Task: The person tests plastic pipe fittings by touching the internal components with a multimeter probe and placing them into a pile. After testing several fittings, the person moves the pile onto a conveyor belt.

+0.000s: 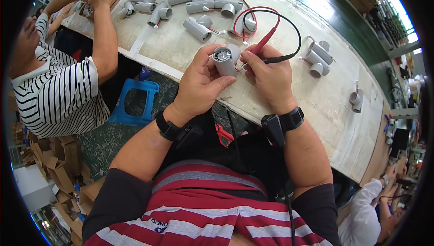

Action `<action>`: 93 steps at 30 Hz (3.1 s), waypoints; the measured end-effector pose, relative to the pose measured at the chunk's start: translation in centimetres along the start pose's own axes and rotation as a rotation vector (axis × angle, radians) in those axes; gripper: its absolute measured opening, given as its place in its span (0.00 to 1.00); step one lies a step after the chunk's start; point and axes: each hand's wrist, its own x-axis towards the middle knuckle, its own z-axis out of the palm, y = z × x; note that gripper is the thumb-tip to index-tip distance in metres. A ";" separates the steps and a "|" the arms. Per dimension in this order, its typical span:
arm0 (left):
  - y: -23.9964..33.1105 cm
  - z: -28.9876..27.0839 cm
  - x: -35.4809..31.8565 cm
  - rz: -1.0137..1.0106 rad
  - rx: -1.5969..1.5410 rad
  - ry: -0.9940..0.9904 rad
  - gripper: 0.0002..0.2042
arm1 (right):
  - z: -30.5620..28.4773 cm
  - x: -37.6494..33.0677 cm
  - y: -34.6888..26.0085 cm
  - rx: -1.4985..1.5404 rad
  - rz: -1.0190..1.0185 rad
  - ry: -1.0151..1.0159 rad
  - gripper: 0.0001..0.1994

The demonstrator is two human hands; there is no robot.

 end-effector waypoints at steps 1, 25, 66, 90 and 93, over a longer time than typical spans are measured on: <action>-0.1 -0.1 0.1 -0.006 -0.004 -0.006 0.31 | 0.0 0.1 0.1 0.004 0.003 0.000 0.07; 0.6 -0.1 0.2 -0.010 0.006 0.020 0.30 | 0.9 -0.3 -0.3 0.022 -0.034 0.039 0.02; 1.9 -8.7 0.3 -0.034 0.322 0.693 0.25 | -1.7 -0.1 0.2 0.293 -0.082 0.205 0.07; 0.6 22.6 15.4 0.211 1.613 -0.691 0.13 | -1.3 3.0 1.7 0.224 0.204 0.063 0.06; -0.3 22.6 15.5 0.319 1.545 -0.900 0.12 | -3.0 4.1 5.7 0.247 0.196 0.050 0.04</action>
